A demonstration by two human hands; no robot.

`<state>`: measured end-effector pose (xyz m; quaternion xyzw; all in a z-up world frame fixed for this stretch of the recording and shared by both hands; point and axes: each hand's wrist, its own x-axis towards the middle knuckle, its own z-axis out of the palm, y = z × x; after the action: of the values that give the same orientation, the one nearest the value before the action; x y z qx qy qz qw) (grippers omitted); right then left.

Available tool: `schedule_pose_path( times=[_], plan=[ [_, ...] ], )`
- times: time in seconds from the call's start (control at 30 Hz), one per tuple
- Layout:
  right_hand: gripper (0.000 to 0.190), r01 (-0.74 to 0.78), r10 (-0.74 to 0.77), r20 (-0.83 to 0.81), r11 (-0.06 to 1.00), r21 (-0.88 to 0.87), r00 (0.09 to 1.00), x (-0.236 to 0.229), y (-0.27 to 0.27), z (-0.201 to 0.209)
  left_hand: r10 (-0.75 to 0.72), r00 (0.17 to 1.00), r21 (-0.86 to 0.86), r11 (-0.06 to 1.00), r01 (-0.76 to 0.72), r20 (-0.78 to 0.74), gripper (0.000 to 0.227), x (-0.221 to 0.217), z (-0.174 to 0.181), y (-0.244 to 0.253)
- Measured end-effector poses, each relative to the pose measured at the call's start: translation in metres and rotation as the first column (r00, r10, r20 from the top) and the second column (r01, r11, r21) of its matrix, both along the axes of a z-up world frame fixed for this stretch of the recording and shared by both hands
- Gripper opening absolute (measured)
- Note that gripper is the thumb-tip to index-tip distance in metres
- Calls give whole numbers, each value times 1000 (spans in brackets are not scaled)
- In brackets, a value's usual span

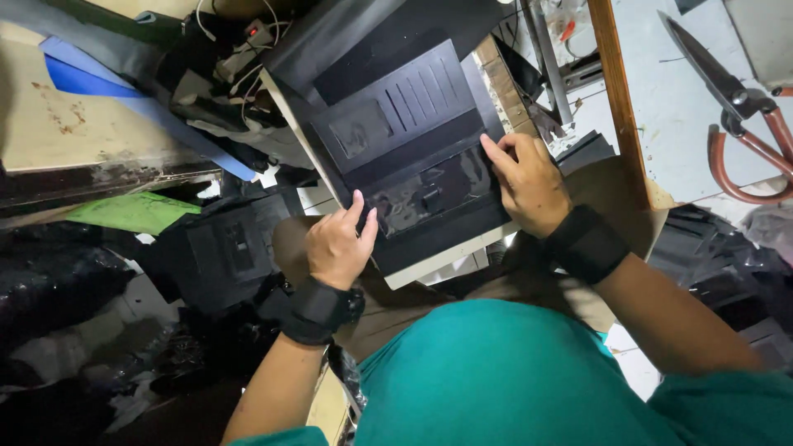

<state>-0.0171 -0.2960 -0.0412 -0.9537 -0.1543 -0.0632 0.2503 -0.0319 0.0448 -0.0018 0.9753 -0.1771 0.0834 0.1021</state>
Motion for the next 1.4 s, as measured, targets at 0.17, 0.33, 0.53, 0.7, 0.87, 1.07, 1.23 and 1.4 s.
schedule_pose_path(
  times=[0.17, 0.33, 0.53, 0.7, 0.87, 1.07, 1.23, 1.4],
  plan=[
    [50, 3, -1, 24, 997, -80, 1000, 2, 3, 4, 19, 999, -9, 1000, -19, -33, 36, 1, 6, -4],
    [57, -58, 66, 38, 984, -171, 997, 2, 0, 0, 49, 999, 20, 999, -48, -20, 36, 1, 8, -6],
    [60, -121, 139, 65, 966, -229, 988, 6, -9, 3, 17, 999, 17, 1000, -16, -31, 36, 2, -3, 0],
    [48, -99, 102, 43, 993, -67, 994, 3, -15, -10, -11, 1000, 68, 998, 10, 7, 33, -3, 16, -11],
    [51, -149, 150, -10, 986, 75, 989, 2, -18, -12, 92, 991, 32, 995, -90, -92, 30, -10, 2, -4],
    [51, -110, 112, -21, 991, 70, 993, -2, -13, 0, 368, 820, -47, 902, -430, -440, 37, 1, -8, -9],
    [53, -97, 99, -37, 993, 68, 994, -5, -13, 1, 391, 744, -5, 883, -469, -541, 36, 11, -10, -16],
    [53, -115, 115, -7, 993, 25, 993, -5, -11, -7, 341, 814, -103, 895, -434, -470, 29, 11, -16, -10]
  ],
)
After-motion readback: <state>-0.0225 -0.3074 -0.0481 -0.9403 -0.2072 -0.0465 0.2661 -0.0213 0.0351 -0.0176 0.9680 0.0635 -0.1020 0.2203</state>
